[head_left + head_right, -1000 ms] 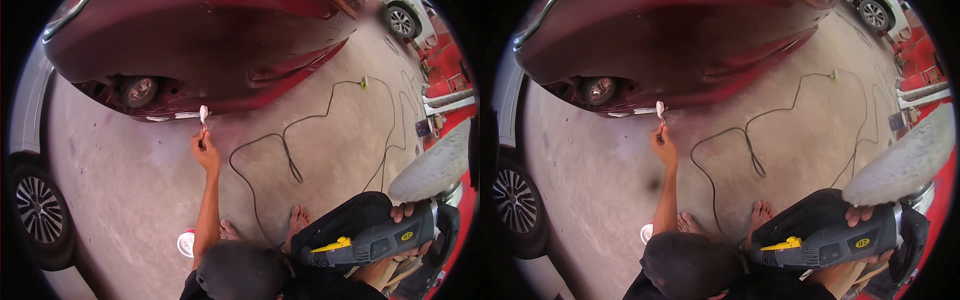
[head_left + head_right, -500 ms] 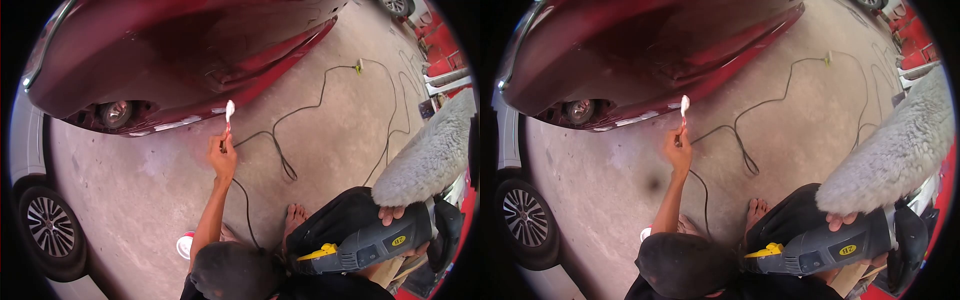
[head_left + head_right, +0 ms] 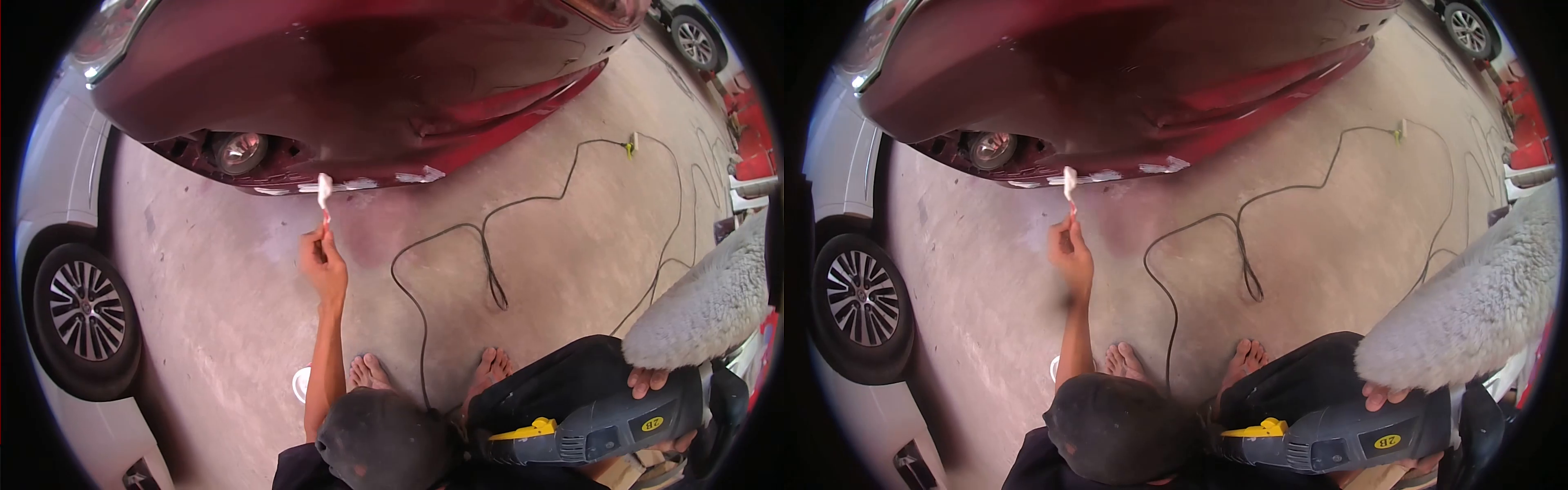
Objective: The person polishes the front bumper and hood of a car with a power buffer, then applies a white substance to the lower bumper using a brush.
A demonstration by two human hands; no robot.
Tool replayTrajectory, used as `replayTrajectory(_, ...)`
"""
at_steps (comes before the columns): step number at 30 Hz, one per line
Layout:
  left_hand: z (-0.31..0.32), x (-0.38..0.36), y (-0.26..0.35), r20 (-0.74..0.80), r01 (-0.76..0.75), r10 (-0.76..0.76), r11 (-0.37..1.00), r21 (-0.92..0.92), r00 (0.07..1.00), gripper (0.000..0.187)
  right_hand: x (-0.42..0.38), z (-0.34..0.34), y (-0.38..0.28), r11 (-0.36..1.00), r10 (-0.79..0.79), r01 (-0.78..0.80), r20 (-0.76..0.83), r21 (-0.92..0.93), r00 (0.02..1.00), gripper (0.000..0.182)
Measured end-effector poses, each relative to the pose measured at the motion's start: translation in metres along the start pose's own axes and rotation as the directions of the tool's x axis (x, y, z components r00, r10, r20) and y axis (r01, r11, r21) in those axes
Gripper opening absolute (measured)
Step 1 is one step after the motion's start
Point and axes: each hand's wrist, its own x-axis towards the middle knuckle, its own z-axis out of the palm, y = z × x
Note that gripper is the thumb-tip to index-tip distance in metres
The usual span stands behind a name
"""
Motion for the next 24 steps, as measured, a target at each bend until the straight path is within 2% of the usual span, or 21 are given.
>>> replayTrajectory(1, -0.007, 0.006, 0.001, -0.058, 0.027, -0.03, 0.999, -0.045, 0.998, 0.005, 0.0, -0.002, -0.003, 1.0, -0.007, 0.007, -0.005, 0.006, 1.0, 0.093)
replayTrajectory(4, -0.001, 0.011, -0.002, -0.067, -0.056, 0.06, 0.997, 0.06, 0.996, 0.004, 0.003, 0.0, 0.001, 1.0, -0.011, 0.011, 0.003, 0.008, 1.0, 0.094)
replayTrajectory(7, 0.022, 0.002, -0.003, 0.0, -0.091, 0.092, 0.986, 0.139, 0.996, 0.003, 0.004, 0.002, 0.0, 1.0, -0.018, 0.018, -0.001, 0.001, 1.0, 0.095)
replayTrajectory(10, 0.041, -0.012, 0.016, 0.067, -0.166, 0.162, 0.984, 0.057, 0.984, 0.003, 0.001, 0.003, -0.001, 1.0, -0.016, 0.016, -0.005, -0.01, 1.0, 0.096)
replayTrajectory(13, 0.049, -0.011, 0.013, -0.166, -0.02, 0.01, 0.998, -0.056, 0.986, 0.005, -0.002, 0.005, -0.001, 1.0, -0.024, 0.023, -0.014, -0.02, 1.0, 0.096)
replayTrajectory(16, 0.054, -0.014, 0.015, 0.025, -0.09, 0.086, 0.975, 0.202, 0.996, 0.006, -0.004, 0.006, 0.001, 0.999, -0.029, 0.029, -0.019, -0.02, 0.999, 0.097)
replayTrajectory(19, 0.072, -0.023, 0.04, 0.239, -0.231, 0.2, 0.967, 0.111, 0.95, 0.01, -0.006, 0.006, -0.001, 0.999, -0.03, 0.03, -0.013, -0.028, 0.999, 0.098)
replayTrajectory(22, 0.078, -0.019, 0.037, 0.127, -0.196, 0.183, 0.975, 0.1, 0.975, 0.013, -0.008, 0.005, -0.004, 0.999, -0.04, 0.04, -0.008, -0.034, 0.999, 0.099)
replayTrajectory(24, 0.076, -0.018, 0.04, 0.209, -0.244, 0.208, 0.955, 0.169, 0.956, 0.012, -0.008, 0.004, -0.004, 0.998, -0.043, 0.043, -0.003, -0.037, 0.999, 0.099)
